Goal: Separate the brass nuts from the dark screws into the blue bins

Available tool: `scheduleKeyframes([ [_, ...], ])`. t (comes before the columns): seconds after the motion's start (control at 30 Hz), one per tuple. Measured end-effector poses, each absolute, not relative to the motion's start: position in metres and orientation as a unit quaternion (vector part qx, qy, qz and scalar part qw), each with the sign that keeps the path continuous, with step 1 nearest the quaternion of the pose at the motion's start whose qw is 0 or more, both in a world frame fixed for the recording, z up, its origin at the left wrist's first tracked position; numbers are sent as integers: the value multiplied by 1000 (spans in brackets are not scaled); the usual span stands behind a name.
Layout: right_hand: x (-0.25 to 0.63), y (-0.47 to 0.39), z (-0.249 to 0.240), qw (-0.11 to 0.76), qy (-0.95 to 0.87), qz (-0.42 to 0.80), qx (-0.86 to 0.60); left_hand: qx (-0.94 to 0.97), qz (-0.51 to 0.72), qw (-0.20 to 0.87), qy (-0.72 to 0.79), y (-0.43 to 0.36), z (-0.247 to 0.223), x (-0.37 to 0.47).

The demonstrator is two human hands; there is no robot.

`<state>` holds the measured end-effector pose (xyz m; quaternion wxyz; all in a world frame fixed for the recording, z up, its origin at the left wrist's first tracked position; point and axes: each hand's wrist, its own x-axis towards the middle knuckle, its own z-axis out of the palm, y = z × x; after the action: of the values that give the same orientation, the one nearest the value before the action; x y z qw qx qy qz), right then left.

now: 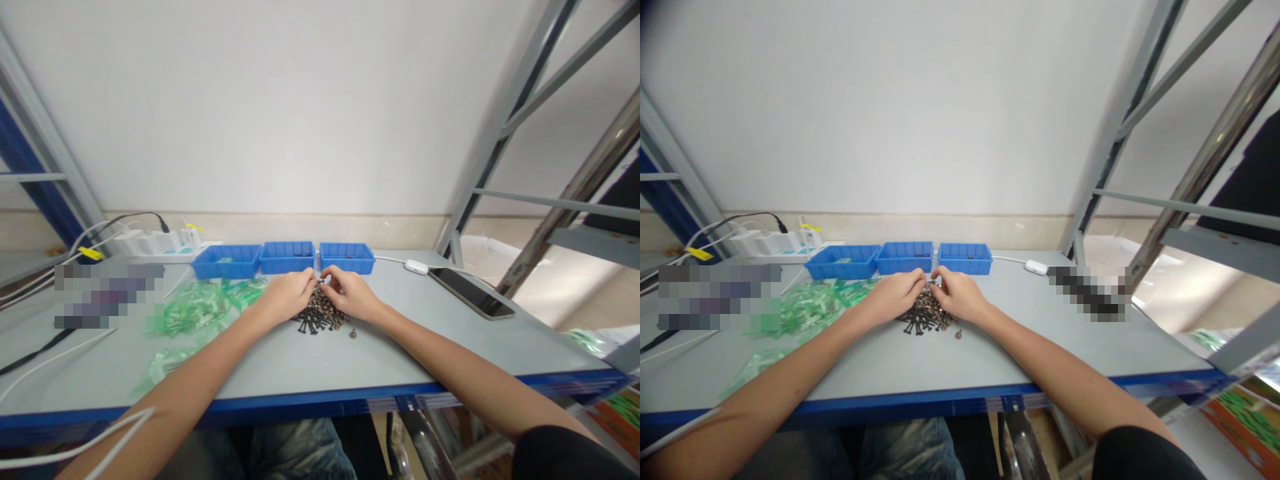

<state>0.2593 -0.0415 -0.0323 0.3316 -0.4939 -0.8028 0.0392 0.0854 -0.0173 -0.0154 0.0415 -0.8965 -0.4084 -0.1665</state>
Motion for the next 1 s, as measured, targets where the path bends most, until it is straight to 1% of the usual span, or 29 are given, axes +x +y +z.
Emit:
scheduleKeyframes([
  [0.13,260,-40,-33,329,-810,34,-484,-896,-161,31,-412,-17,-16,86],
  [0.37,259,-42,-32,336,-801,24,-494,-893,-199,-13,-403,-17,-16,85],
  [0.63,257,-44,-28,337,-804,33,-489,-895,-201,5,-398,-16,-15,85],
  [0.83,258,-44,-31,356,-798,47,-484,-896,-194,13,-400,-18,-14,85],
  [1.0,259,-43,-31,361,-800,38,-477,-894,-190,6,-406,-17,-15,86],
])
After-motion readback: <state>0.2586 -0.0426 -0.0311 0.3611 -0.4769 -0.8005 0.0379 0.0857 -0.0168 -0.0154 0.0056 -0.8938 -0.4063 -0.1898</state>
